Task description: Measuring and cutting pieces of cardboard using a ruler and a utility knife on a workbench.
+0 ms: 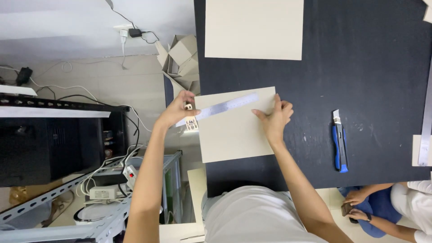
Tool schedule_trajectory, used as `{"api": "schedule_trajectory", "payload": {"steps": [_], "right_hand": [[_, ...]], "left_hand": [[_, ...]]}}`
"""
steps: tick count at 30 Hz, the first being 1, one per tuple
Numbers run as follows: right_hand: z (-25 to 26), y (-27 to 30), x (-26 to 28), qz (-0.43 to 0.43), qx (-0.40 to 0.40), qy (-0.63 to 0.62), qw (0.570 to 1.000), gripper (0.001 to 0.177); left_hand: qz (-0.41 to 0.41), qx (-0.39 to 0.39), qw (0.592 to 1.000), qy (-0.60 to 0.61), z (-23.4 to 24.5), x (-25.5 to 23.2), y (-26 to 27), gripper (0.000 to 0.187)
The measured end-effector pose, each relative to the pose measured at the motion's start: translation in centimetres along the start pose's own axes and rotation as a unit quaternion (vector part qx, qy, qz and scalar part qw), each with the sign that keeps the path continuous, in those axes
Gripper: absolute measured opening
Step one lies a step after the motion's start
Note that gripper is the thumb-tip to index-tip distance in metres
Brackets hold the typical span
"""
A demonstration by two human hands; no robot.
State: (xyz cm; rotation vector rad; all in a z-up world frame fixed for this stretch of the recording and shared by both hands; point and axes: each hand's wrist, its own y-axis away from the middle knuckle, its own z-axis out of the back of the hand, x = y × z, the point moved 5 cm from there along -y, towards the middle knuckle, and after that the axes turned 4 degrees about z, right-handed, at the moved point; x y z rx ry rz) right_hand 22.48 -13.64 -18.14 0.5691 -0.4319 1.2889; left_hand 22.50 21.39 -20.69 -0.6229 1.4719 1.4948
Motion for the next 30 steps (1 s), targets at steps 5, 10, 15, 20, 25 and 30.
{"api": "schedule_trajectory", "payload": {"steps": [5, 10, 15, 20, 25, 30], "right_hand": [[-0.7, -0.2, 1.0, 0.022, 0.004, -0.025, 0.999, 0.091], [-0.9, -0.4, 1.0, 0.018, 0.004, -0.023, 1.0, 0.092], [-1.1, -0.8, -0.3, 0.061, 0.02, -0.027, 0.998, 0.093], [6.5, -1.0, -9.5, 0.056, -0.037, -0.041, 0.997, 0.053], [13.9, 4.0, -23.6, -0.137, -0.199, 0.313, 0.919, 0.088], [11.0, 4.1, -18.2, -0.014, -0.118, 0.054, 0.991, 0.036]], "left_hand": [[0.006, 0.006, 1.0, -0.03, 0.9, -0.9, -0.6, 0.072], [0.024, 0.024, 0.999, -0.029, 1.6, -0.6, -2.5, 0.078], [0.04, 0.017, 0.998, -0.045, 0.6, -1.4, -3.0, 0.058], [0.045, 0.004, 0.997, -0.062, 0.4, -1.5, -2.8, 0.046], [0.038, 0.001, 0.997, -0.072, 0.5, -1.4, -2.7, 0.041], [0.031, -0.005, 0.997, -0.073, 0.5, -2.2, -2.2, 0.038]]}}
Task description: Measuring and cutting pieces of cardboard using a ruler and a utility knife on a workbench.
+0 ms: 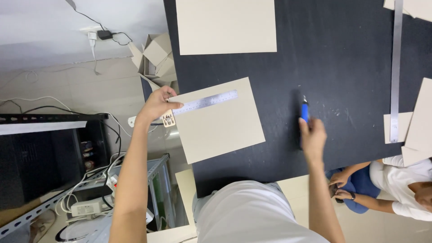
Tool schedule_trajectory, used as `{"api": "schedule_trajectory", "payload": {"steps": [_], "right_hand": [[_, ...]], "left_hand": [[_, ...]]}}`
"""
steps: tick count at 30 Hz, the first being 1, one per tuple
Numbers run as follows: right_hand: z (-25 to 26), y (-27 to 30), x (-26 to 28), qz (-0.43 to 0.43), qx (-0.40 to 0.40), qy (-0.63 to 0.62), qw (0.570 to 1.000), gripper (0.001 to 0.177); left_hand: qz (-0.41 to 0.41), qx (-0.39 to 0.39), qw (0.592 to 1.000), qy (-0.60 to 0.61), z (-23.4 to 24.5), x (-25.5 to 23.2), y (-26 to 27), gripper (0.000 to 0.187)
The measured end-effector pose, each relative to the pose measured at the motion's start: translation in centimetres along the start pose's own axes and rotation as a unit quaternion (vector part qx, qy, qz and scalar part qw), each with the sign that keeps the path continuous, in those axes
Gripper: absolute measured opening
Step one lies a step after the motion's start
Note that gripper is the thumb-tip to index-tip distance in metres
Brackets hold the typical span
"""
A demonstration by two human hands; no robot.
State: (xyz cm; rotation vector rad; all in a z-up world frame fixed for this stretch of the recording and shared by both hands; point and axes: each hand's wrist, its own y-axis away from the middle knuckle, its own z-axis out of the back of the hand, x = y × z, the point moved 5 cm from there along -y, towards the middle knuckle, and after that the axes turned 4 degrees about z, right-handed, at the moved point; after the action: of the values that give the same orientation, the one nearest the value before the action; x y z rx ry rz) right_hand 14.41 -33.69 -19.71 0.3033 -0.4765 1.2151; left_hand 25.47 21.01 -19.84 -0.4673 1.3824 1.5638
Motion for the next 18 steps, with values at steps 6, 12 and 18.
{"api": "schedule_trajectory", "payload": {"steps": [6, 12, 18], "right_hand": [[-2.4, 3.5, 21.0, 0.013, 0.223, -0.105, 0.969, 0.05], [-4.1, 4.4, 21.8, 0.064, 0.3, 0.069, 0.949, 0.047], [-1.7, 3.7, 25.6, 0.069, 0.319, 0.115, 0.938, 0.051]], "left_hand": [[-0.005, -0.004, 1.0, 0.004, -0.1, 0.6, -0.2, 0.039], [-0.002, -0.016, 1.0, 0.001, -0.3, 0.8, 0.1, 0.038], [-0.01, -0.021, 1.0, -0.005, -0.1, 0.0, 0.7, 0.037]]}}
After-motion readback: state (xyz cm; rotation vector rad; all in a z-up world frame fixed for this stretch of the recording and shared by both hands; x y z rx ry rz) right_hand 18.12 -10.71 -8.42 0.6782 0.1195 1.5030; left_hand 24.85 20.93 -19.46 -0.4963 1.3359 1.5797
